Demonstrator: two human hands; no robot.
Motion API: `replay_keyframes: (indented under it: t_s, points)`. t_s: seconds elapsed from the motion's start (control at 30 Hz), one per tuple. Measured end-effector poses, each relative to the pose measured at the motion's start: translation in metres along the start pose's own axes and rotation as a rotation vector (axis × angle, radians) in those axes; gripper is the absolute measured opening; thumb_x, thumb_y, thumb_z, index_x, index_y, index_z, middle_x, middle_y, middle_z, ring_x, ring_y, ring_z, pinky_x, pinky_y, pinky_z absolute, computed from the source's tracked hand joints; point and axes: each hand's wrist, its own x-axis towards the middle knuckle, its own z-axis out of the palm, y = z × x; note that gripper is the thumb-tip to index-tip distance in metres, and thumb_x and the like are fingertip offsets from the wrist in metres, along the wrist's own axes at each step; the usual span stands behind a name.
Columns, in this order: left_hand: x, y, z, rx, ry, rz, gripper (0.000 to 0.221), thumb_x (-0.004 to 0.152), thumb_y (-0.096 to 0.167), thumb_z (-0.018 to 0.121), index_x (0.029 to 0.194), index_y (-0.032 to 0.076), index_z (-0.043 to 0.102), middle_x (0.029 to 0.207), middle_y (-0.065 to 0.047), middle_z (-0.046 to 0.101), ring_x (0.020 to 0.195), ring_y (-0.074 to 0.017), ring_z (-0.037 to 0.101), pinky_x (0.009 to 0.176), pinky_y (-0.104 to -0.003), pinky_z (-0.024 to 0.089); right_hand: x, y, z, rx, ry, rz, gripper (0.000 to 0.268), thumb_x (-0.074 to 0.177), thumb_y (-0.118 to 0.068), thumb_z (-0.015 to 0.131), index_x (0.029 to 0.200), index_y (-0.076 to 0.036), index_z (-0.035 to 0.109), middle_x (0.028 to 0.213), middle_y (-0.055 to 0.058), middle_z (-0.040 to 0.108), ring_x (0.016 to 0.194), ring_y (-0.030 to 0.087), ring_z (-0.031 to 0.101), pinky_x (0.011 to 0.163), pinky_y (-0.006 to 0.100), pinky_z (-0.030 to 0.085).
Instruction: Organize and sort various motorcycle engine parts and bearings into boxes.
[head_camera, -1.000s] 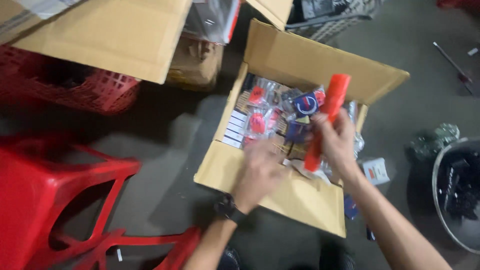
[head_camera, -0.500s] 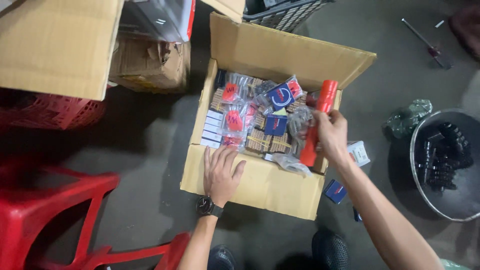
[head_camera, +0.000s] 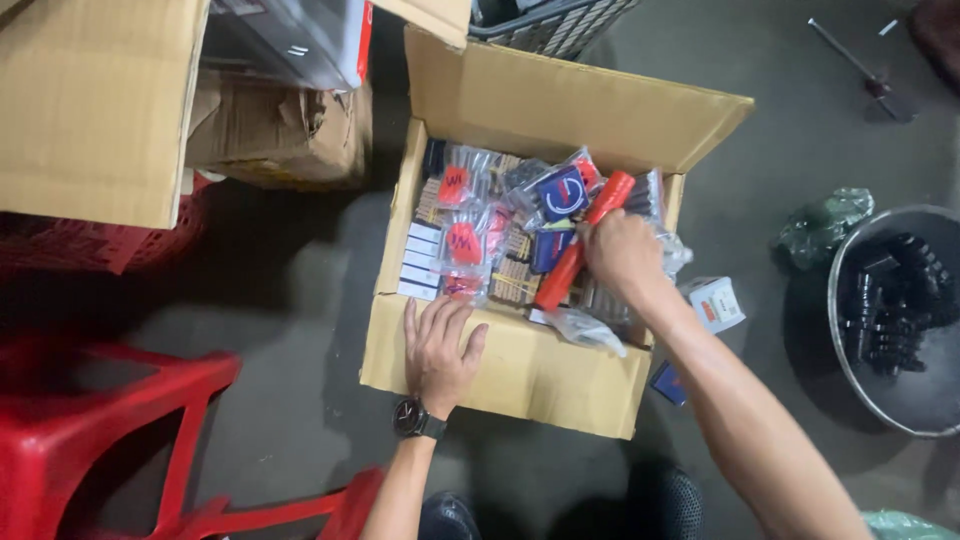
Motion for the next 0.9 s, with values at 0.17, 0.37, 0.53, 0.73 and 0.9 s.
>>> replay_keyframes:
  t_s: [0.17, 0.37, 0.53, 0.73, 0.9]
  points:
    - [-0.003, -0.003, 0.000, -0.008, 0.027, 0.015, 0.031, 0.092, 0.028, 0.071, 0.111, 0.005, 0.069, 0.118, -0.009, 0.069, 0.123, -0.0291, 0.060, 0.120, -0.059, 0.028, 0.011, -0.006, 0.020, -0.309, 0.024, -0.336, 0.010, 0.086, -0.010, 0.067, 0.081, -0.004, 0.072, 0.077, 0.020, 0.072, 0.072, 0.037, 0.074, 0.061, 0.047, 0.058]
    - [-0.006, -0.010, 0.006, -0.003, 0.058, 0.038, 0.032, 0.094, 0.030, 0.069, 0.112, 0.004, 0.067, 0.120, -0.011, 0.068, 0.124, -0.0294, 0.060, 0.120, -0.060, 0.028, 0.016, -0.076, -0.021, -0.226, 0.027, -0.569, 0.022, 0.094, -0.024, 0.067, 0.103, -0.003, 0.064, 0.097, 0.020, 0.071, 0.094, 0.036, 0.071, 0.075, 0.045, 0.058]
    - [-0.009, -0.018, 0.007, 0.047, 0.077, 0.078, 0.035, 0.099, 0.035, 0.065, 0.115, 0.005, 0.068, 0.123, -0.011, 0.067, 0.126, -0.0286, 0.059, 0.120, -0.061, 0.027, 0.041, -0.145, -0.002, -0.145, -0.069, -0.708, 0.071, 0.081, -0.044, 0.073, 0.133, 0.000, 0.055, 0.140, 0.029, 0.049, 0.126, 0.045, 0.052, 0.090, 0.054, 0.054]
    - [-0.012, -0.029, 0.019, 0.021, 0.086, 0.070, 0.035, 0.100, 0.039, 0.062, 0.112, 0.007, 0.068, 0.120, -0.009, 0.068, 0.128, -0.0282, 0.058, 0.121, -0.059, 0.029, 0.078, -0.164, 0.022, -0.150, -0.187, -0.562, 0.082, 0.075, -0.063, 0.078, 0.134, -0.011, 0.056, 0.155, 0.033, 0.028, 0.138, 0.057, 0.029, 0.101, 0.073, 0.033]
    - [-0.024, -0.039, 0.038, -0.002, 0.128, 0.080, 0.038, 0.099, 0.043, 0.062, 0.114, 0.008, 0.069, 0.124, -0.008, 0.067, 0.129, -0.0278, 0.058, 0.121, -0.060, 0.027, 0.101, -0.156, 0.018, -0.138, -0.329, -0.479, 0.099, 0.060, -0.072, 0.087, 0.137, -0.019, 0.055, 0.151, 0.039, 0.026, 0.135, 0.062, 0.027, 0.103, 0.072, 0.031]
